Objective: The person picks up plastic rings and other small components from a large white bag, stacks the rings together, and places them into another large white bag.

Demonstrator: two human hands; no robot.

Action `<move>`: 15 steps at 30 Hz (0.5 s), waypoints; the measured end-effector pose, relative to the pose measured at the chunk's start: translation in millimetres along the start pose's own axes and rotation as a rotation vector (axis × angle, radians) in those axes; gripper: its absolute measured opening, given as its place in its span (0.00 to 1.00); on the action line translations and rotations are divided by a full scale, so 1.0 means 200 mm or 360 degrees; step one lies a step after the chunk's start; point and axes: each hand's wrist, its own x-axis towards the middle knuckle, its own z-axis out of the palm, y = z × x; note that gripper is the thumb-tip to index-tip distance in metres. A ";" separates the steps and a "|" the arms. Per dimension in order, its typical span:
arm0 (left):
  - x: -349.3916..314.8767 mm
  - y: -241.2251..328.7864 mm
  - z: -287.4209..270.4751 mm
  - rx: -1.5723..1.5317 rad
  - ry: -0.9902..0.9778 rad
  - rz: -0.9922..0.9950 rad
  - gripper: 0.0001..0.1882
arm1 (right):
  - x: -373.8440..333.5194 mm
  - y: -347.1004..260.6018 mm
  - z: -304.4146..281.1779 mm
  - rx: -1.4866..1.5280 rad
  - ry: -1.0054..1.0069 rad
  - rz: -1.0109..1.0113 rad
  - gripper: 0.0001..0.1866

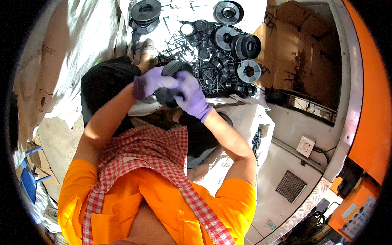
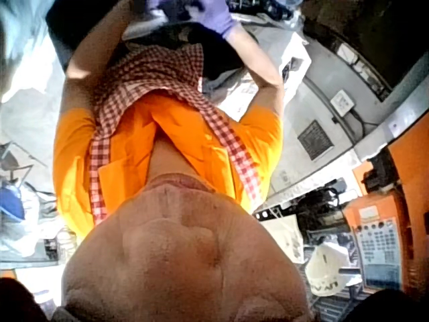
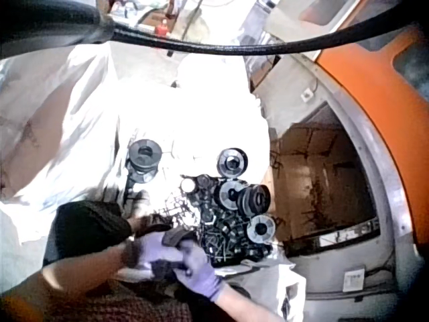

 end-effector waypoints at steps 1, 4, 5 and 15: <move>0.02 -0.05 -0.06 0.0480 -0.0173 0.0304 0.21 | 0.00 0.01 -0.04 -0.0039 -0.0082 -0.0298 0.26; 0.04 -0.09 -0.12 0.1280 -0.0409 0.0726 0.21 | 0.07 0.00 -0.08 0.0067 -0.0252 -0.0638 0.23; 0.05 -0.07 -0.10 0.1434 -0.0454 0.0787 0.22 | 0.07 0.01 -0.09 0.0129 -0.0298 -0.0648 0.22; 0.06 -0.19 0.01 0.0493 0.0530 0.0482 0.43 | 0.08 0.15 0.00 0.1091 -0.0035 0.0901 0.38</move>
